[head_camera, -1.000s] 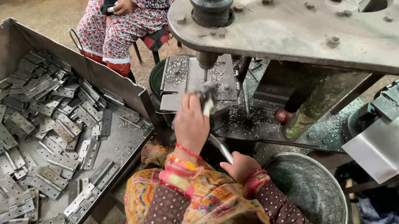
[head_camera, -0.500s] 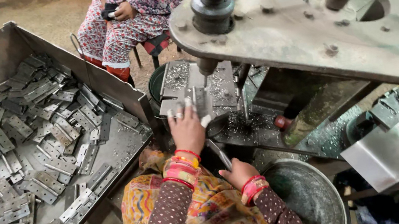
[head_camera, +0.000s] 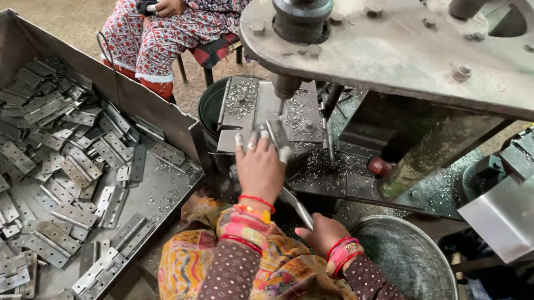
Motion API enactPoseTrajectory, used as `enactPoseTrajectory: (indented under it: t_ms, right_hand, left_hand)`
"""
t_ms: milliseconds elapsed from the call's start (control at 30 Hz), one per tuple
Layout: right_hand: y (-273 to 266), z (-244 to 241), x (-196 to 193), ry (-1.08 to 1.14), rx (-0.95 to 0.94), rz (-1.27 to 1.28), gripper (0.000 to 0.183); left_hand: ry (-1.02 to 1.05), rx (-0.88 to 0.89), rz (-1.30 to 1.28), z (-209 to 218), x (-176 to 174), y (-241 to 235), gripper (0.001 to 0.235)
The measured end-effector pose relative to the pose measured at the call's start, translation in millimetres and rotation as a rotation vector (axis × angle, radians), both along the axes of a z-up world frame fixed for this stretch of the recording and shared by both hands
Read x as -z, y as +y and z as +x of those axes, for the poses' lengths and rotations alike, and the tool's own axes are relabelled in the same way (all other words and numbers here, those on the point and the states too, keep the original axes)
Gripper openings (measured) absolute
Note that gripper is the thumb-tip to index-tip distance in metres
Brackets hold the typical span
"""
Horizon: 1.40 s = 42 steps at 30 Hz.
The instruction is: The person positions small metal plates onto a punching machine and depresses a lever to punch holes, then places the finished plates into a large metal bin.
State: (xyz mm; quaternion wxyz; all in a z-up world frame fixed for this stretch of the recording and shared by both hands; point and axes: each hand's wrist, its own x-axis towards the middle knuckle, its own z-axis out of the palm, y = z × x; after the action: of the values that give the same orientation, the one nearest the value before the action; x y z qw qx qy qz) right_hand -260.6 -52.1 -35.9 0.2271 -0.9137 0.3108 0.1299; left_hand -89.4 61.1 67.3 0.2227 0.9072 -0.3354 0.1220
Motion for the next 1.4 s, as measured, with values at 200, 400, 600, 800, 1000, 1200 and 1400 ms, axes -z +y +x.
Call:
enactPoseTrajectory:
  t_ms: [200, 400, 600, 800, 1000, 1200, 1400]
  right_hand:
    - [1, 0, -5, 0.019, 0.029, 0.031, 0.054]
    - [-1, -1, 0, -0.016, 0.028, 0.035, 0.054]
    - [1, -29, 97, -0.242, 0.032, 0.010, 0.049]
    - [-8, -24, 175, -0.064, 0.014, -0.038, 0.053]
    - [-2, -24, 105, -0.066, 0.028, -0.056, 0.051]
    - [-8, -20, 85, -0.153, 0.032, -0.014, 0.050]
    - [-5, -23, 169, -0.193, 0.030, 0.016, 0.047]
  left_hand:
    - [-0.123, -0.110, 0.061, 11, 36, -36, 0.048]
    - [-0.086, -0.131, 0.125, 37, 47, -52, 0.038]
    - [-0.053, -0.093, 0.100, 40, 45, -45, 0.032]
    - [-0.197, -0.070, -0.040, 47, 44, -26, 0.028]
    - [-0.222, -0.052, -0.027, 42, 39, -20, 0.028]
    - [-0.090, -0.040, -0.020, 58, 40, -42, 0.025]
    - [-0.037, -0.036, 0.049, 59, 41, -39, 0.027]
